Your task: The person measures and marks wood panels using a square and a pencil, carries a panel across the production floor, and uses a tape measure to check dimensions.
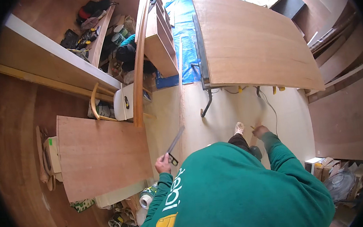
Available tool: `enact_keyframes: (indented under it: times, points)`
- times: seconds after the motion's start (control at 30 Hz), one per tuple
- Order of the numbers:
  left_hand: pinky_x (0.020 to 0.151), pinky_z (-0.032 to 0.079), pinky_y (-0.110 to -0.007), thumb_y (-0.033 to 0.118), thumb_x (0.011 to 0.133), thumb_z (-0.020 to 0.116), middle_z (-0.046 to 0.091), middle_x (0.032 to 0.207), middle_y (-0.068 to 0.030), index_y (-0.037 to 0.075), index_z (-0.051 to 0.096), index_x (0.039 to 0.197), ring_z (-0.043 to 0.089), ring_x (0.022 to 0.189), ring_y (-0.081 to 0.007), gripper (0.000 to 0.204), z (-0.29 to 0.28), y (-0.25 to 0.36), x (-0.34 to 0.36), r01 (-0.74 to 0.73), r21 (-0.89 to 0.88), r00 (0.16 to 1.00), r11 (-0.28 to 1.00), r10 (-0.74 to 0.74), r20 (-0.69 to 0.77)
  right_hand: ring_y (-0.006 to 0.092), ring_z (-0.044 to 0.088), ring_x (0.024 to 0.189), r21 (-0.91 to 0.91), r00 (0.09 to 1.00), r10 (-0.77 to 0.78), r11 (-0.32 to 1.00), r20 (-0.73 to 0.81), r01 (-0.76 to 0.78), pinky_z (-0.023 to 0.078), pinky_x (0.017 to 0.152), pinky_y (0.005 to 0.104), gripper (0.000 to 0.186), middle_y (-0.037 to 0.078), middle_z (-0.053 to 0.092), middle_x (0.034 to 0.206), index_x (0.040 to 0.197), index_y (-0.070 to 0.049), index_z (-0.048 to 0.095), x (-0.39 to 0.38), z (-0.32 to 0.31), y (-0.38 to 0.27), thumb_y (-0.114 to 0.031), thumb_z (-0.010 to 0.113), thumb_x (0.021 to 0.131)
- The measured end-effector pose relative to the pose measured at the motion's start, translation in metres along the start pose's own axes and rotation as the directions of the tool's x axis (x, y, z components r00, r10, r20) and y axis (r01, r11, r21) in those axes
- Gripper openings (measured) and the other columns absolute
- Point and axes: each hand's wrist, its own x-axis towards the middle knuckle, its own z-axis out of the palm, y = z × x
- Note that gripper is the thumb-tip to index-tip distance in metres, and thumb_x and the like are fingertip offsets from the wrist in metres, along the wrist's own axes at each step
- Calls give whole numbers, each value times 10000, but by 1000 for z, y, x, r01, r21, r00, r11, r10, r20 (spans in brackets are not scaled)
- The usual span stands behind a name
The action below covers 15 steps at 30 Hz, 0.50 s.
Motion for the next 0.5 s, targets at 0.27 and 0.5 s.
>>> enact_keyframes:
  times: [0.27,0.5]
  points:
    - [884,559,-457,555,798,697,731,1064,-172,160,776,1074,698,993,-379,488,-99,-165,-31,-179,869,788,461,-461,407,351,700,1041,-166,959,229,965,165,-202,560,929,433,430,186,733,1107,1043,-41,765,-22,53,57,-425,720,856]
    - [917,551,-439,545,844,654,722,1113,-150,198,757,1131,687,1039,-351,462,-94,-205,-22,-366,830,740,422,-409,534,378,693,995,-51,996,-3,999,87,8,545,928,451,352,185,733,1059,1010,-77,779,8,44,20,-380,668,867]
